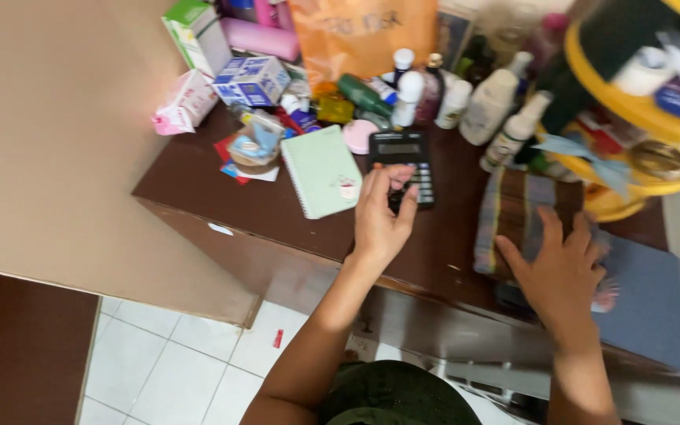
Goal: Arranging and organizing various personal items, including a calculator, notebooks, and small boxes, on a dresser top.
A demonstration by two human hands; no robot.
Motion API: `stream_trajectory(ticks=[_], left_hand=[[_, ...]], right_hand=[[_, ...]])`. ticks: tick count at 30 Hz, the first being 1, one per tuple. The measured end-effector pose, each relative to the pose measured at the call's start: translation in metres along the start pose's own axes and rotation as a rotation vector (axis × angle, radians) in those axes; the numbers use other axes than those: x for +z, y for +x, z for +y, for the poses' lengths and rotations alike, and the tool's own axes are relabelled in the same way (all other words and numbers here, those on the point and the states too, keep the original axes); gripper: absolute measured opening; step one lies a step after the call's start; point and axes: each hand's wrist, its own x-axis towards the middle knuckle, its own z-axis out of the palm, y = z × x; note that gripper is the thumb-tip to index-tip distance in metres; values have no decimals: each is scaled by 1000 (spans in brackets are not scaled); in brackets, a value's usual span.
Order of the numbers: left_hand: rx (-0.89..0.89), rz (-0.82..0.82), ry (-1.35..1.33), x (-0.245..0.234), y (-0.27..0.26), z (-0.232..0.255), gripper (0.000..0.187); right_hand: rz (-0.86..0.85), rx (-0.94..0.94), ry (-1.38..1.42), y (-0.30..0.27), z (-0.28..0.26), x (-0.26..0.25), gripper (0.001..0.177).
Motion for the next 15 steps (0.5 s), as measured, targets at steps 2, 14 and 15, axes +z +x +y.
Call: stream_trajectory(ticks=[2,14,15], left_hand=[[42,36,38,-23,6,-12,18],[54,213,352,-91,32,-65,17],[20,233,367,-93,29,-70,18]], right_hand=[[125,-89,-71,10,12,31,68],[438,-417,297,17,-75,31,46],[418,-427,302,21,-81,31,46]])
